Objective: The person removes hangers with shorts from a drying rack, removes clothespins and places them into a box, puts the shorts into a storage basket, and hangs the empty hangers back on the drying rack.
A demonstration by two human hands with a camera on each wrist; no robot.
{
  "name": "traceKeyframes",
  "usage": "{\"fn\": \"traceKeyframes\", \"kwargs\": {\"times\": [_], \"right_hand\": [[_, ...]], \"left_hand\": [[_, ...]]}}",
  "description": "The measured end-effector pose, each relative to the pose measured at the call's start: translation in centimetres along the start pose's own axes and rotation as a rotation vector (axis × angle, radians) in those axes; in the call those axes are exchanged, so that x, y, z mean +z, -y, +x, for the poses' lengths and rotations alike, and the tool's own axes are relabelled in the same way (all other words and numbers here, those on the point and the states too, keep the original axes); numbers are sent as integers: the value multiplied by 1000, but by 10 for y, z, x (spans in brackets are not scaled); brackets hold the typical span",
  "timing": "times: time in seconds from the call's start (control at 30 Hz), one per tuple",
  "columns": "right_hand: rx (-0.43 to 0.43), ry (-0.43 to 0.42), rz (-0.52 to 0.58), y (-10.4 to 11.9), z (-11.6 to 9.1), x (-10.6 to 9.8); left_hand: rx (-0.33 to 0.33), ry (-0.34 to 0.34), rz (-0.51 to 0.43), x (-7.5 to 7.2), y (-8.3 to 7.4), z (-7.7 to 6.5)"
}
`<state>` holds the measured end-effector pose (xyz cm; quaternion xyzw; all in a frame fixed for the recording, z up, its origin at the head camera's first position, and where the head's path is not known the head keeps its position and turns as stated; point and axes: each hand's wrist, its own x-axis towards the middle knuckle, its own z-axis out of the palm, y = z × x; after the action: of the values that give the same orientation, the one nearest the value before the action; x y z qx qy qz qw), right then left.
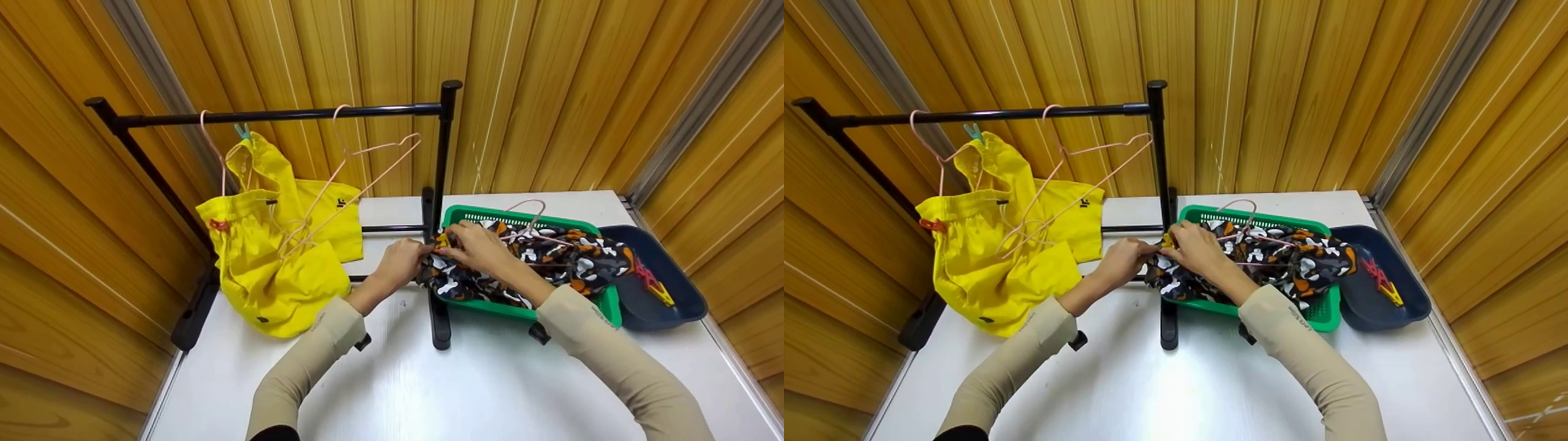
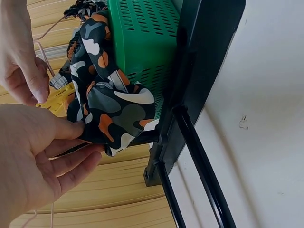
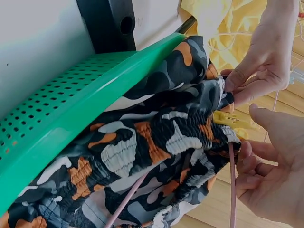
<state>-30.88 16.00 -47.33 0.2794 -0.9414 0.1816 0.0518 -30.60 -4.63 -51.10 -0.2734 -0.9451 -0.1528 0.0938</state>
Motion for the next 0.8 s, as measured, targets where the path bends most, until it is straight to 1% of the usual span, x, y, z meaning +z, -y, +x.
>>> {"fn": "traceKeyframes", "kwargs": {"times": [0.1,0.2,0.33,0.43,0.53,0.67,0.8], "right_hand": [[-44,-18,9,-1,0,3],[-133,-48,4,-5,0,6],[-226,-86,75,-12,2,13],[-260,-127,111,-14,1,17],[-245,-169,124,-14,-2,18],[-157,-189,127,-12,-4,17],[-97,-232,106,-8,-5,12]], "left_hand": [[-7,14,3,0,-1,0],[-18,25,19,0,-2,2],[-12,29,69,-1,-4,5],[-5,21,112,-1,-6,7],[-6,3,134,1,-6,8],[-4,-7,133,1,-5,8],[-7,-7,136,0,-5,9]]}}
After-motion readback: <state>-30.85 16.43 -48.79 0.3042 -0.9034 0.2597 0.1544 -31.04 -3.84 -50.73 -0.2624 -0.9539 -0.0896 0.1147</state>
